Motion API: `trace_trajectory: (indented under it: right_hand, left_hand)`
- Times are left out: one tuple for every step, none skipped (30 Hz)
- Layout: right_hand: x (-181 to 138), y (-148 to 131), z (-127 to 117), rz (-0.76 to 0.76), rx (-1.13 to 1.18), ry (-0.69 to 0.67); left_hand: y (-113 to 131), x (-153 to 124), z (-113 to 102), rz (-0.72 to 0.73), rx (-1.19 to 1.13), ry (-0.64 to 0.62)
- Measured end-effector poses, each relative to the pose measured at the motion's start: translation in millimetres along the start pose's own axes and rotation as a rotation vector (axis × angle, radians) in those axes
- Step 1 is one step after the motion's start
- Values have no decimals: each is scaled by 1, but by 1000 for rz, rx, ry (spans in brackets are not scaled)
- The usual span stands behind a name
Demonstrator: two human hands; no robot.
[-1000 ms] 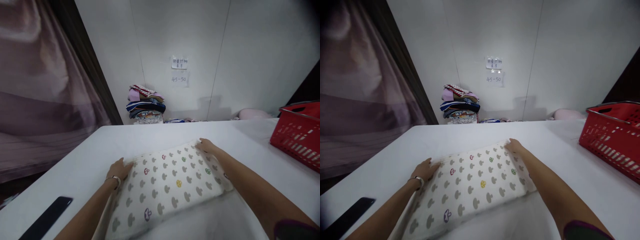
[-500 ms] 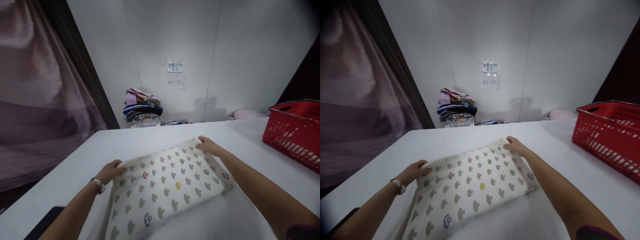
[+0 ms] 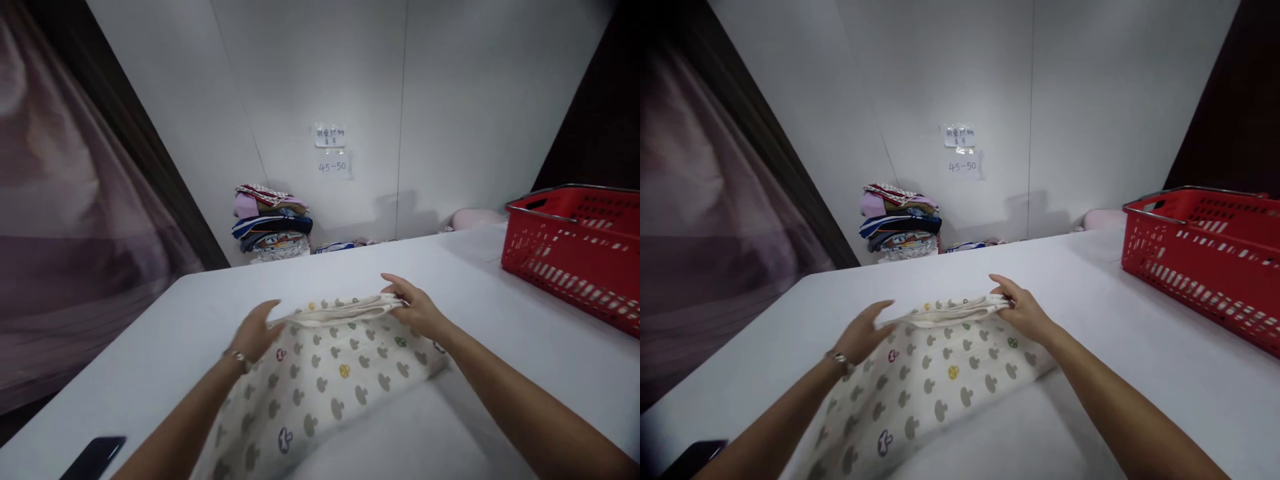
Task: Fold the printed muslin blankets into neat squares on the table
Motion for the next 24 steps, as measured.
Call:
trace_trajectory:
  right_hand:
    - [1,-1,3,-17,-4,-1]
    - [1,-2,6,-33,-2,1]
    - [1,-3,8,-45,6,8]
    - [1,-4,9,-49,21,15]
    - [1,-3,10,-48,43,18]
    - [1,-3,10,-45,71,20]
    - [1,-1,8,-40,100,20]
    - [1,1,7,-34,131,13]
    - [2,4,4,-27,168,-10]
    - [3,7,2,-22,214,-50]
    - [4,10,-1,-16,270,-107]
    - [5,14,-3,-8,333,-172]
    - [6,18,-5,8,393,-235]
    - [7,22,-6,32,445,-284]
    - [9,25,-7,65,482,-312]
    - [10,29,-7,106,507,-319]
    - [11,32,-8,150,521,-310]
    - [12,34,-7,192,525,-294]
    - [13,36,-7,226,521,-279]
    - [13,36,-7,248,510,-268]
    - [13,37,-6,259,494,-265]
    - [13,37,-5,258,479,-268]
    - [13,37,-5,248,467,-278]
    - [13,36,-4,235,457,-289]
  left_hand:
    - [31,4,11,176,-48,-9]
    - [62,6,23,335,-95,1]
    - [91,7,34,460,-133,17]
    - [117,7,46,567,-172,21]
    - [138,7,56,640,-215,29]
    - [154,7,66,677,-255,45]
    - [166,8,74,687,-299,75]
    - [173,10,80,683,-339,110]
    - [177,11,85,675,-374,143]
    - [178,13,88,670,-401,171]
    - [178,16,90,670,-418,188]
    - [177,18,91,673,-427,193]
    - [175,20,92,676,-429,191]
    - [173,21,92,674,-426,189]
    - [172,23,92,666,-419,189]
    - [171,23,92,660,-407,189]
    - [170,24,92,658,-391,185]
    - [170,23,93,660,-374,179]
    - [169,22,93,664,-359,165]
    - [169,21,94,671,-350,143]
    - [169,21,95,679,-348,113]
    - [170,20,96,686,-352,78]
    - [170,19,97,693,-363,39]
    - [169,19,97,697,-380,4]
Point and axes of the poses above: each hand's wrist, its own x-axis towards the middle knuckle, its own z-axis out of the palm, y = z × x, the point moved 2 cm from there along x, towards the middle knuckle, and after that the axes turned 9 degrees about -x, right-handed, at the moved point
